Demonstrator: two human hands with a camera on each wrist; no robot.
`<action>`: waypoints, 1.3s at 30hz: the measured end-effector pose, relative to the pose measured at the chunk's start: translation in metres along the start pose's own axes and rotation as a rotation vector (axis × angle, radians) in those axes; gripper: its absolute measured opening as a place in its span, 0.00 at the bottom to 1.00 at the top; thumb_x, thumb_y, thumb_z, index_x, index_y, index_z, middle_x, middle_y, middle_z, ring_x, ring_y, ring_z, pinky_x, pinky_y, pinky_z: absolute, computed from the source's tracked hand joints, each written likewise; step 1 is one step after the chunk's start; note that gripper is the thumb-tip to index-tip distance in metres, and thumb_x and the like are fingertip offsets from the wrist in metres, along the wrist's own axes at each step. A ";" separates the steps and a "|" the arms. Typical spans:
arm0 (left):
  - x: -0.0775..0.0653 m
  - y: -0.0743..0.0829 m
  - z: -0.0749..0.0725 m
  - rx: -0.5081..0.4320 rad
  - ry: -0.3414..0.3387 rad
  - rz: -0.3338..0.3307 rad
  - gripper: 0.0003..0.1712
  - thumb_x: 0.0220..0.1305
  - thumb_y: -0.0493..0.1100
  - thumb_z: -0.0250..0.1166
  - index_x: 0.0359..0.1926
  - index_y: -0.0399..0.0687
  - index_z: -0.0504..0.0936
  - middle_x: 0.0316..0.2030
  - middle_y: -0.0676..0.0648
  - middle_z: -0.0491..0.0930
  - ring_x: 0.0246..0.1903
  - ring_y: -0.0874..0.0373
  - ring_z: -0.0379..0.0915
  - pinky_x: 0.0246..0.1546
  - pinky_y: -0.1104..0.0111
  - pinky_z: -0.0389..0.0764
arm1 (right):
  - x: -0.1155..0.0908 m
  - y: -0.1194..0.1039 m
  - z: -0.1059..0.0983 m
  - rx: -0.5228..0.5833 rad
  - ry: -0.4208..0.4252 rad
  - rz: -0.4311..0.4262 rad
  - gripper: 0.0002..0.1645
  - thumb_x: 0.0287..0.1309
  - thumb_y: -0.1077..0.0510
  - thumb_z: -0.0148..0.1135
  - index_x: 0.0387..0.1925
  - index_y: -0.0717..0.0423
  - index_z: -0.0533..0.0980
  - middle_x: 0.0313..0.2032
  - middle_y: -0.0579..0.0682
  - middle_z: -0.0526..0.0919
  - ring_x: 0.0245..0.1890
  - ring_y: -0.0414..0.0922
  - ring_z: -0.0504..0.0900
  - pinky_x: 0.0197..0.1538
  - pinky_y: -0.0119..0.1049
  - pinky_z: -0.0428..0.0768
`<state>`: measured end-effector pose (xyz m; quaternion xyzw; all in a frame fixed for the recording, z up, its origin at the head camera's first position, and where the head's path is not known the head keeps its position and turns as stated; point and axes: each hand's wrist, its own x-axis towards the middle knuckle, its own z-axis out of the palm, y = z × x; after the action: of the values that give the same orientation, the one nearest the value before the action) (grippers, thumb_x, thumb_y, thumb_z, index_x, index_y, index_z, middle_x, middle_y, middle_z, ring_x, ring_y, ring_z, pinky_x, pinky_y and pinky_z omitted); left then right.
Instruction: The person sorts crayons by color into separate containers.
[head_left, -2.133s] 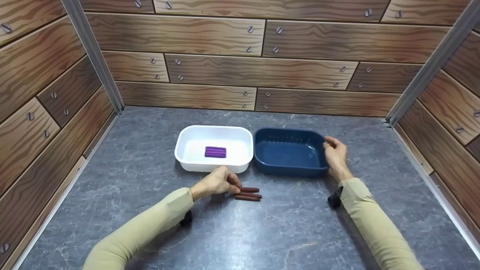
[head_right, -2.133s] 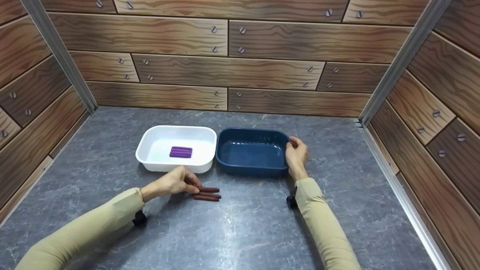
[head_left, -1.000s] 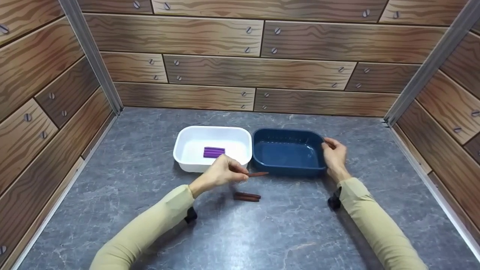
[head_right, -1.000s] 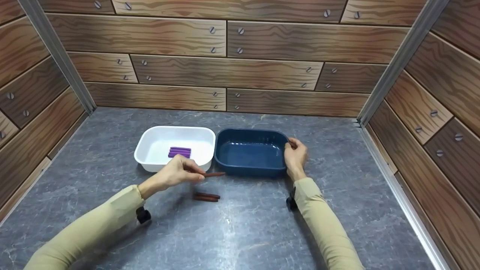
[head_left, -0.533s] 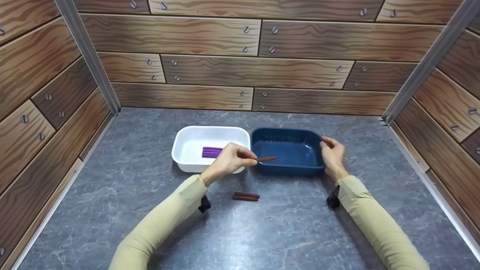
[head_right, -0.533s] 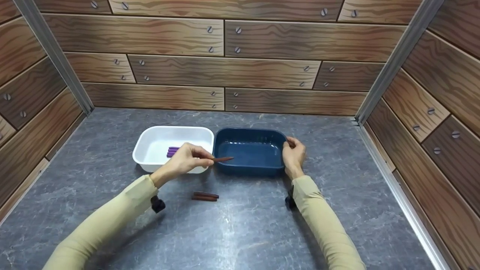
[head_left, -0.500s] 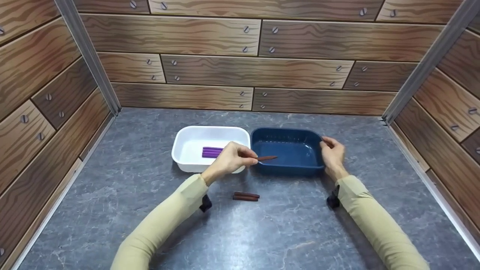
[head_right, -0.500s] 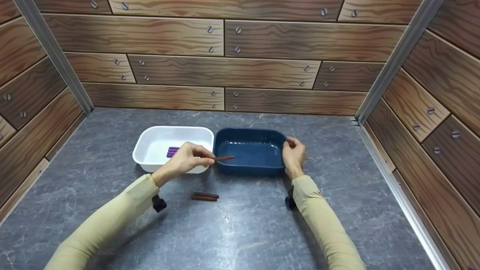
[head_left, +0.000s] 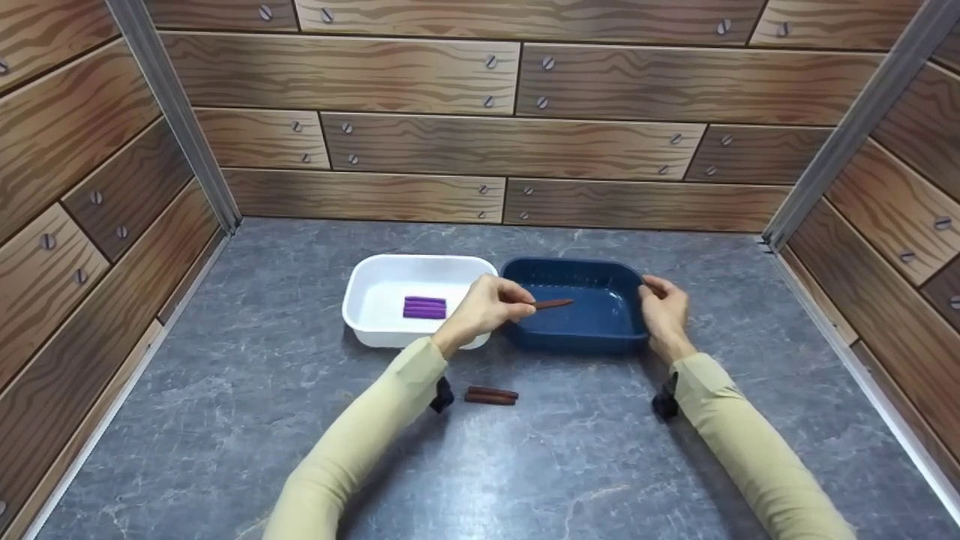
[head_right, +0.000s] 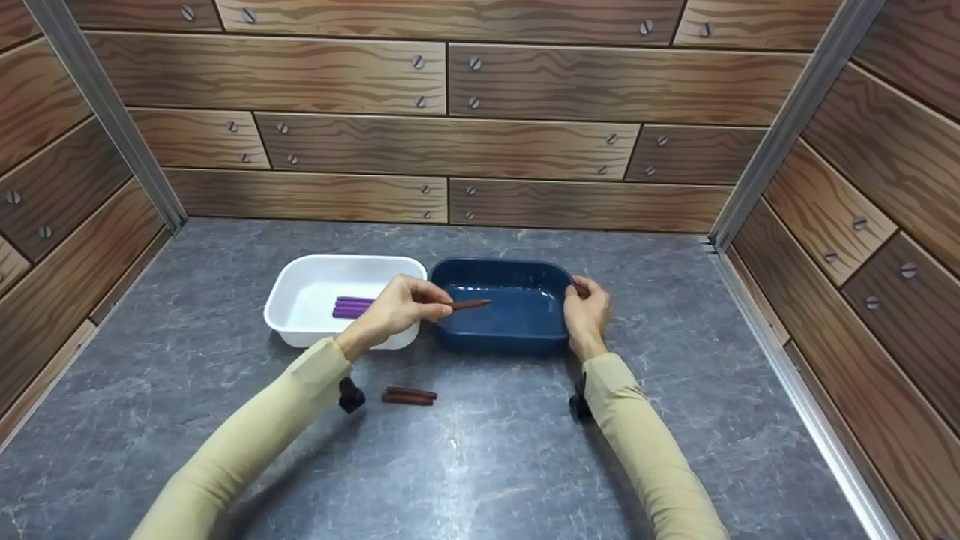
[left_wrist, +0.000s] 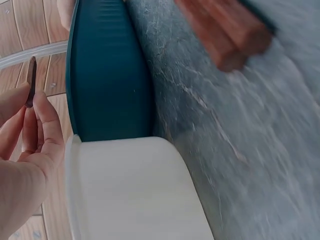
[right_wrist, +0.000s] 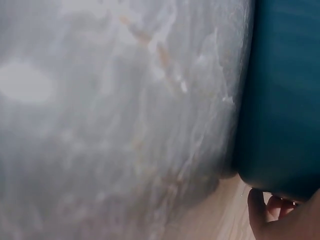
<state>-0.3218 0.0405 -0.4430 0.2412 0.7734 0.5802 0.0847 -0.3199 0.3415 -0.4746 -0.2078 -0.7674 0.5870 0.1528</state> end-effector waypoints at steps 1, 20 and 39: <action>0.002 0.000 0.002 0.000 0.006 -0.001 0.05 0.58 0.37 0.71 0.36 0.41 0.89 0.28 0.48 0.85 0.26 0.63 0.77 0.39 0.53 0.84 | 0.000 0.000 0.000 0.002 0.000 0.001 0.22 0.70 0.60 0.50 0.63 0.60 0.73 0.56 0.55 0.76 0.48 0.40 0.73 0.50 0.28 0.71; 0.036 0.003 0.040 0.207 0.063 0.033 0.04 0.60 0.38 0.69 0.36 0.44 0.89 0.31 0.48 0.87 0.24 0.66 0.74 0.27 0.77 0.75 | 0.000 0.001 0.000 -0.011 -0.001 -0.014 0.22 0.70 0.60 0.50 0.63 0.61 0.72 0.57 0.57 0.75 0.50 0.42 0.73 0.51 0.28 0.71; 0.062 -0.005 0.059 0.350 0.066 -0.152 0.02 0.55 0.39 0.73 0.31 0.50 0.90 0.31 0.53 0.88 0.37 0.61 0.78 0.44 0.70 0.79 | 0.000 0.002 -0.001 -0.044 -0.005 -0.028 0.23 0.71 0.58 0.49 0.64 0.59 0.72 0.58 0.56 0.75 0.51 0.42 0.73 0.50 0.28 0.71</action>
<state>-0.3529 0.1196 -0.4573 0.1737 0.8808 0.4365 0.0596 -0.3189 0.3428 -0.4763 -0.1991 -0.7832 0.5684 0.1546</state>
